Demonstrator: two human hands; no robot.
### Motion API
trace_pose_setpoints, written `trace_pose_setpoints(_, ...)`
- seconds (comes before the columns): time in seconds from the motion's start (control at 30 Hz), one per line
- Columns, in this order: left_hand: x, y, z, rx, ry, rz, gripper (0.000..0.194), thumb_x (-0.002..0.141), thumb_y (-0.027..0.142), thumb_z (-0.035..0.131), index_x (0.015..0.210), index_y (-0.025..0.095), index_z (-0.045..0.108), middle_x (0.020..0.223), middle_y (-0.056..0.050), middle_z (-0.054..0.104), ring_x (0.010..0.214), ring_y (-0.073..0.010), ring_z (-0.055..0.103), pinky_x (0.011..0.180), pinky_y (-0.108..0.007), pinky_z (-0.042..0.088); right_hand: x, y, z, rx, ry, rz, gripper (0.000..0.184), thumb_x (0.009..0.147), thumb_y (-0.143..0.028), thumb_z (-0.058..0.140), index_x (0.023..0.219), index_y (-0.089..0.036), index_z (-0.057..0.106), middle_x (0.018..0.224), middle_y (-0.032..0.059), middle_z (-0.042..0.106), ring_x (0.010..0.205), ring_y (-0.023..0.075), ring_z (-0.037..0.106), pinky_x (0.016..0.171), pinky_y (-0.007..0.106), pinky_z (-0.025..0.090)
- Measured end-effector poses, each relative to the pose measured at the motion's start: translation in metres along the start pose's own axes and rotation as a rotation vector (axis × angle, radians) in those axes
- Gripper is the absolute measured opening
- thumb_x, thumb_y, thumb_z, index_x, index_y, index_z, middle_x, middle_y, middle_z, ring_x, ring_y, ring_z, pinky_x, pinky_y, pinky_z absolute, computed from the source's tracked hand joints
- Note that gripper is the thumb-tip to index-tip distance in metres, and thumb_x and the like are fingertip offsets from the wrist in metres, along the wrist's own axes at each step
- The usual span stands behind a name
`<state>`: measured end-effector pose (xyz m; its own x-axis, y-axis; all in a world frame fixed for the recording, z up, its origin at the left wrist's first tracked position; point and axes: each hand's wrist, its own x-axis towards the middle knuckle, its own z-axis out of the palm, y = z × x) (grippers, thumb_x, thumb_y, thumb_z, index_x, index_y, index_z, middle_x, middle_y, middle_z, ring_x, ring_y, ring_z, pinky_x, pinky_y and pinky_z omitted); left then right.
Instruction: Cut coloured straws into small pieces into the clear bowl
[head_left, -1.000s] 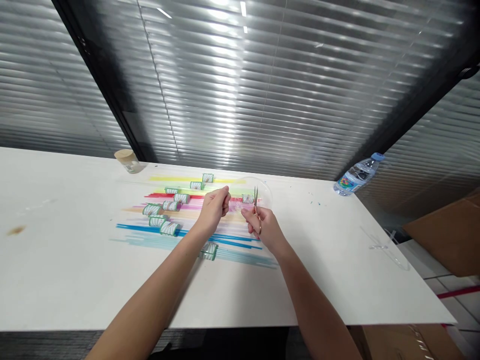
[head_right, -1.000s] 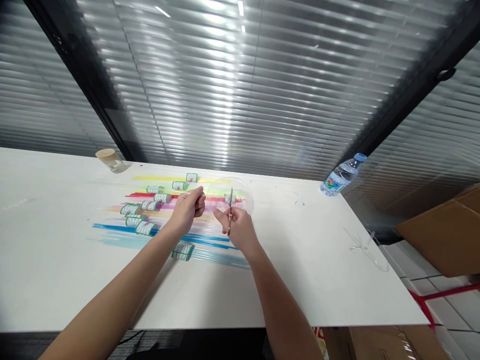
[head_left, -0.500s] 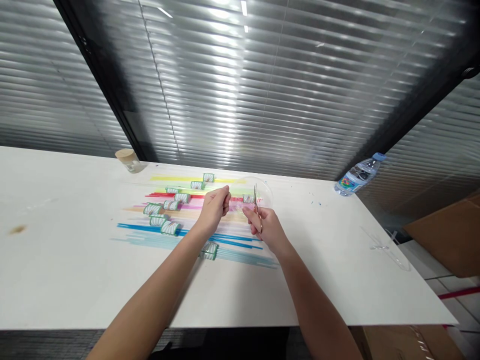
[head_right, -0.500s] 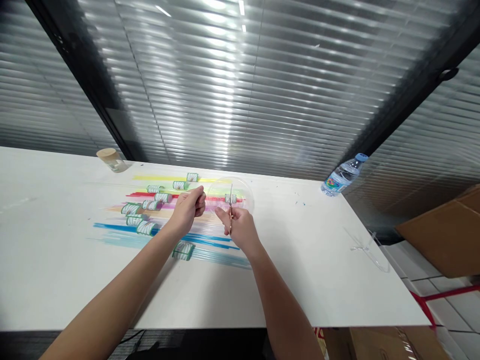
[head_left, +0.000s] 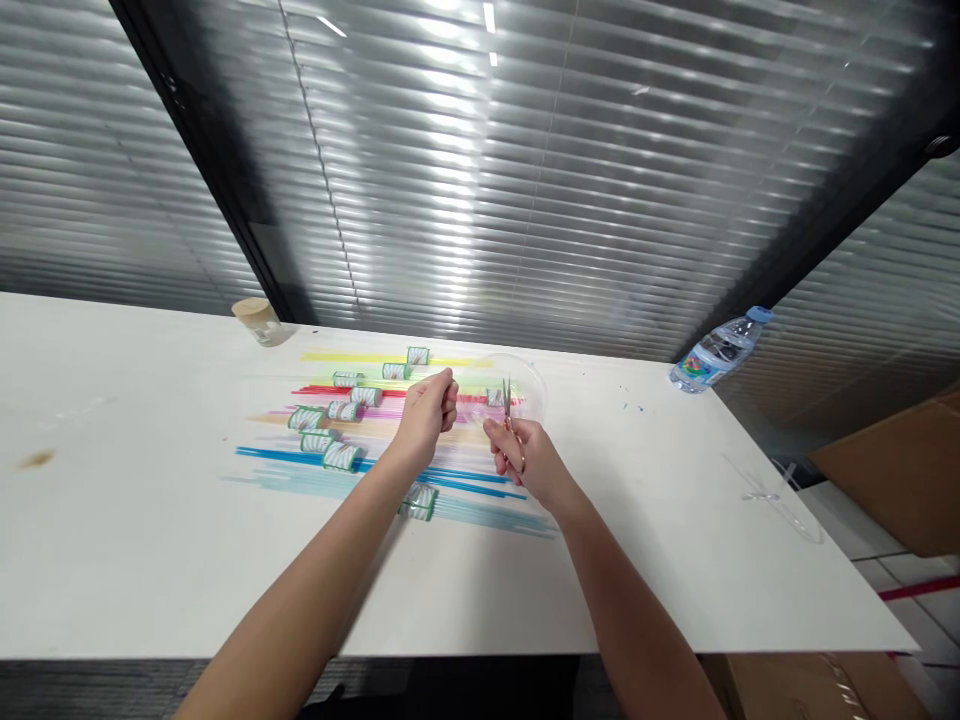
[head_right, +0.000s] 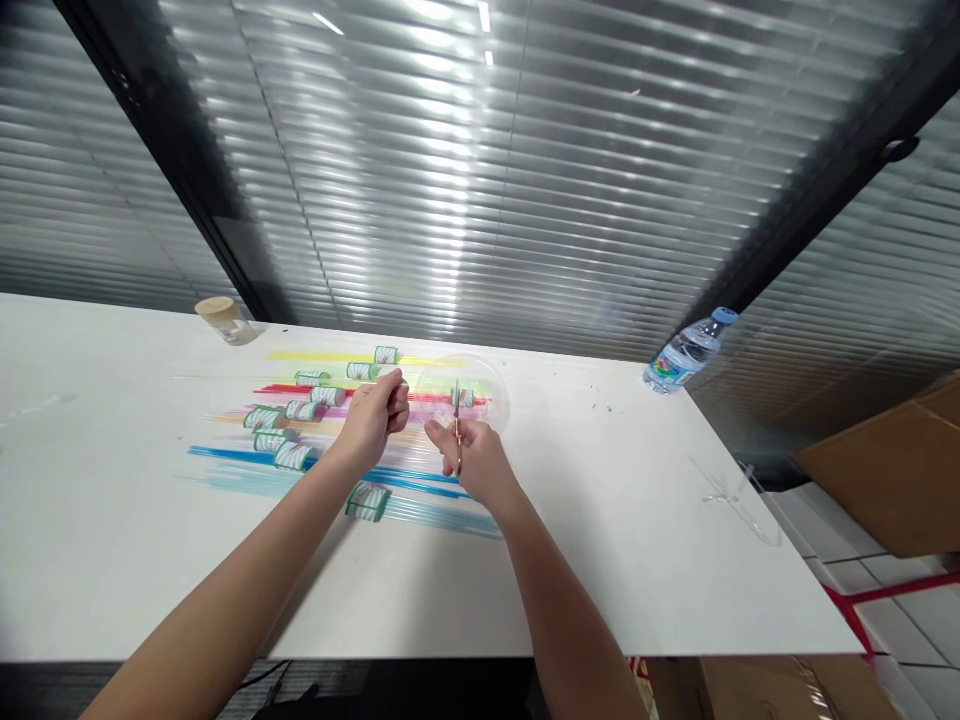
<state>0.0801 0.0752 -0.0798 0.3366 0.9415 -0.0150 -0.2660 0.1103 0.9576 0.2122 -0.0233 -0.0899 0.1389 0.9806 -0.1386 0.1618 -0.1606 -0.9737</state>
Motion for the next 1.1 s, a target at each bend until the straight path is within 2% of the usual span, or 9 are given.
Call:
trace_pose_setpoints(0.23,-0.0022,0.0007,0.0022,0.031,-0.061,-0.049,0.041,0.081,0.038,0.058,0.054,0.019,0.035,0.05,0.008,0.021,0.043,-0.0044,0.019,0.041,-0.019,0.016,0.001,0.001,0.0004,0.001,0.02,-0.016,0.054,0.083,-0.069,0.058,0.065,-0.019,0.048,0.054,-0.0025,0.049,0.044,0.0087,0.038,0.045,0.025,0.029)
trace_pose_setpoints(0.57,-0.0012,-0.0026,0.0003,0.033,-0.142,-0.046,0.043,0.081,0.043,0.06,0.055,0.018,0.036,0.05,0.008,0.023,0.043,-0.004,0.02,0.041,-0.019,0.017,0.0028,0.0037,-0.0003,0.018,0.036,-0.01,0.054,0.083,-0.068,0.059,0.064,-0.019,0.046,0.053,-0.0024,0.048,0.045,0.0088,0.037,0.044,0.025,0.028)
trace_pose_setpoints(1.1,-0.0044,0.0022,0.0032,0.054,-0.125,-0.051,0.042,0.079,0.041,0.061,0.055,0.019,0.034,0.051,0.007,0.024,0.044,-0.0043,0.02,0.042,-0.019,0.018,0.0029,0.0032,-0.0009,-0.017,0.067,-0.016,0.056,0.082,-0.068,0.06,0.059,-0.02,0.042,0.051,-0.0024,0.047,0.047,0.0103,0.041,0.047,0.025,0.031)
